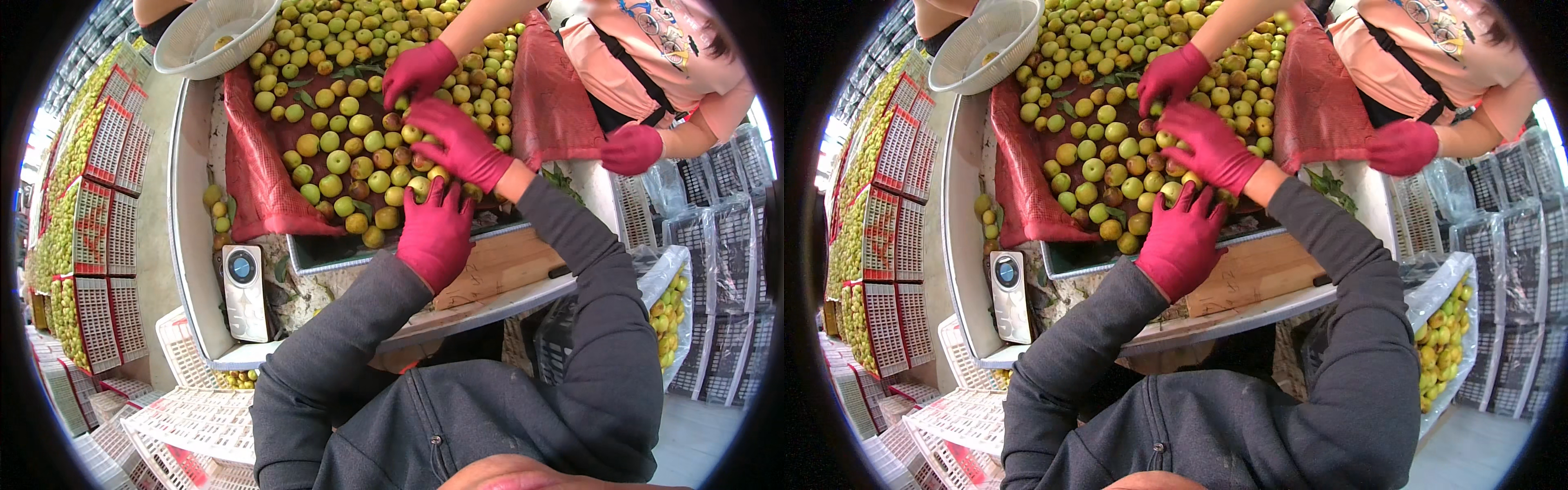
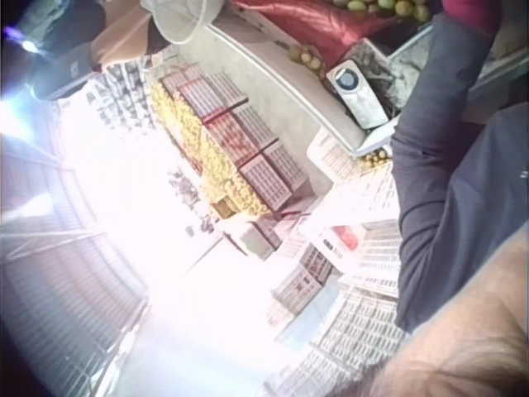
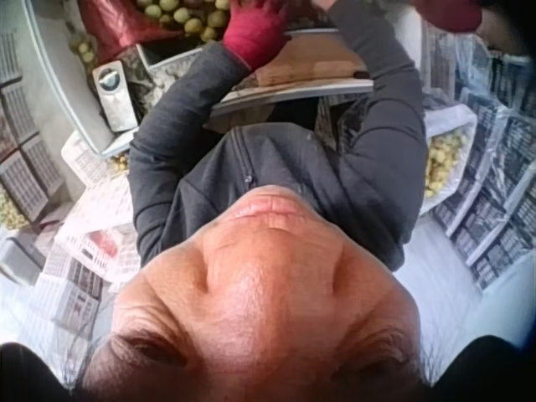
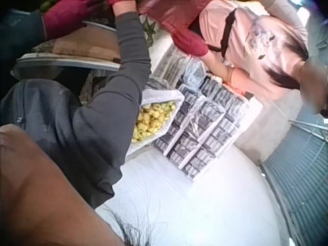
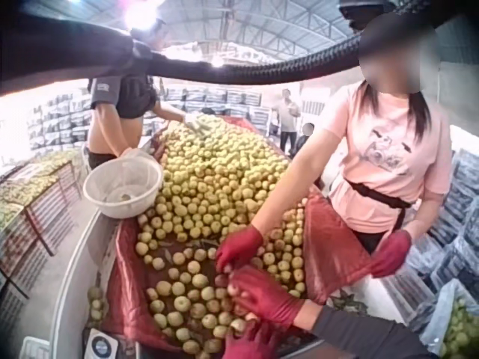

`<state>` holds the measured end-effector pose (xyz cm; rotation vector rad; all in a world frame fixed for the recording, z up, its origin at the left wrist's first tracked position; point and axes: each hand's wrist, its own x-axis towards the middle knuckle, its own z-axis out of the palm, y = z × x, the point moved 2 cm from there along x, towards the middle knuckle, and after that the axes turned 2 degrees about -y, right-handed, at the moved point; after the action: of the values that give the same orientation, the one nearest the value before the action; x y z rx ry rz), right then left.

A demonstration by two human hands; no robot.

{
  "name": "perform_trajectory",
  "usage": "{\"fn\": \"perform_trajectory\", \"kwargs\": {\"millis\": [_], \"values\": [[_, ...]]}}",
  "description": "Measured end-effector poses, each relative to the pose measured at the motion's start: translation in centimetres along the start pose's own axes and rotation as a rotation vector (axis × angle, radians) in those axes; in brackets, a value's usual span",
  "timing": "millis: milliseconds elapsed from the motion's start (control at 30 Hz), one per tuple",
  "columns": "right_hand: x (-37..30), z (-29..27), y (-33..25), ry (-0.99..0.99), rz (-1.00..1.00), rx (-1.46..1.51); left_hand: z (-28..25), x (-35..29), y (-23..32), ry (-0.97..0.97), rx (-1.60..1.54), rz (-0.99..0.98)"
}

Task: The person sorts green olives on a red cloth-covered table, picking up individual olives and moving them around. Another person in pink gloves also sorts olives nearby. The person occasionally removes leaves from the pile.

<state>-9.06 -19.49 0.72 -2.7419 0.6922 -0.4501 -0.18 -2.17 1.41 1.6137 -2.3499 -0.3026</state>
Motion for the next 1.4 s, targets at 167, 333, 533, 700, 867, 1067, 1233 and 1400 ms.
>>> {"fn": "perform_trajectory", "kwargs": {"millis": [167,333,533,700,867,1067,1233,1400], "values": [[-2.7,0.7,-0.9,0.076,0.113,-0.404,-0.1,-0.1,-0.1,-0.082,0.02,-0.025],[-3.0,-1.6,3.0,0.181,0.246,0.054,0.2,-0.8,0.1,-0.02,0.02,-0.02],[3.2,0.1,6.7,0.045,0.655,-0.198,0.5,-1.1,-0.5,0.002,-0.008,-0.015],[4.7,-2.5,7.7,-0.115,0.682,-0.334,1.1,0.5,0.0,0.033,0.015,0.028],[8.6,-5.0,6.0,0.132,0.687,-0.318,1.1,0.1,-1.0,0.089,0.003,0.041],[11.6,-2.2,-6.6,-0.293,0.36,0.951,2.5,0.8,0.2,-0.169,0.061,-0.06],[15.3,2.9,-26.9,-0.118,-0.607,0.555,7.2,2.5,0.1,0.165,-0.112,-0.095],[15.3,7.0,-40.3,-0.502,-0.342,1.197,3.8,1.6,-0.6,0.164,-0.081,-0.063]]}}
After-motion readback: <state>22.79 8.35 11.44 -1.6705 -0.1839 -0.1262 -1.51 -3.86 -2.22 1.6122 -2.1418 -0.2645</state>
